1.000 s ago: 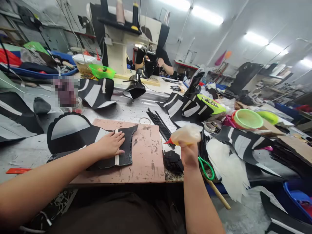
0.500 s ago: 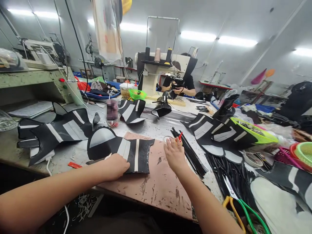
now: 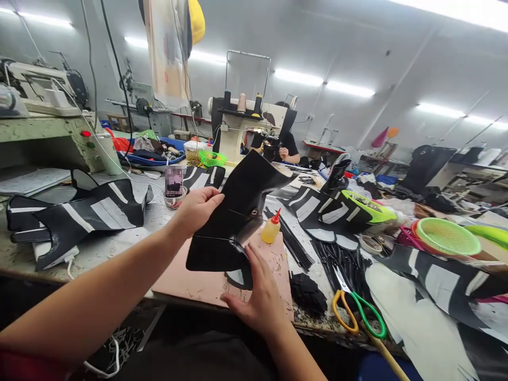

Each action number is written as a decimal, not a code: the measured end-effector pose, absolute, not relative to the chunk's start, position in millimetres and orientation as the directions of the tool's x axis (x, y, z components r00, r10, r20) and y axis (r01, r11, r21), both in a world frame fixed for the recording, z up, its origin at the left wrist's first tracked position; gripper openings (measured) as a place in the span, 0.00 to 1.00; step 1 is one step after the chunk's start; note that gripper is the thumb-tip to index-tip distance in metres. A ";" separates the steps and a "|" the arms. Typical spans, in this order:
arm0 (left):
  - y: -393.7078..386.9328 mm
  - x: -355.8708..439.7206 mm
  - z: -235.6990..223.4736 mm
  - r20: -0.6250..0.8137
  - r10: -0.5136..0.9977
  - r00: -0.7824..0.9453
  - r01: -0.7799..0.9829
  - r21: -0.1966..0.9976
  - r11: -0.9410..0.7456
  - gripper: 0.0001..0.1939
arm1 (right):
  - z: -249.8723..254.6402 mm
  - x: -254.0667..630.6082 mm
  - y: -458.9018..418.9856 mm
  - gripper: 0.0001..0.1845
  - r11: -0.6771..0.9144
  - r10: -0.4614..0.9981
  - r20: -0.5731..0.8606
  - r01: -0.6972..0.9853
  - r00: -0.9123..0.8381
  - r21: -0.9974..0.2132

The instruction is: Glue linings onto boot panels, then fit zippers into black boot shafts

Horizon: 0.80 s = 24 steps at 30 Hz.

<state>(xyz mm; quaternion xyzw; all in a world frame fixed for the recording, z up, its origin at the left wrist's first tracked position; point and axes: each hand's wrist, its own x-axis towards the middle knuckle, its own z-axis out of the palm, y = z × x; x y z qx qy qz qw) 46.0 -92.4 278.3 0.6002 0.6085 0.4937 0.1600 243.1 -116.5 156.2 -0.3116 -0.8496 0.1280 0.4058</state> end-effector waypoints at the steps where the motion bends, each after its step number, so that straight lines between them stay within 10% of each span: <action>1: -94.3 57.2 277.5 0.383 0.893 -0.237 0.418 0.870 -0.263 0.12 | 161.6 247.7 -119.2 0.41 0.761 0.644 0.632 0.447 -0.431 -0.470; 9: -91.9 142.5 283.2 0.100 0.988 -0.120 -0.409 0.901 -0.141 0.08 | 184.6 311.2 -134.3 0.17 0.589 0.736 0.669 0.588 -0.106 -0.555; 16: -94.1 208.6 315.9 0.014 0.926 0.378 -0.311 0.944 0.113 0.18 | 244.4 405.5 -170.1 0.08 0.317 0.705 0.648 0.690 0.287 -0.650; 24: -73.6 213.5 289.9 0.038 0.923 0.384 -0.136 0.991 0.015 0.26 | 324.0 546.6 -275.5 0.10 -0.049 0.724 0.245 0.403 0.645 -0.914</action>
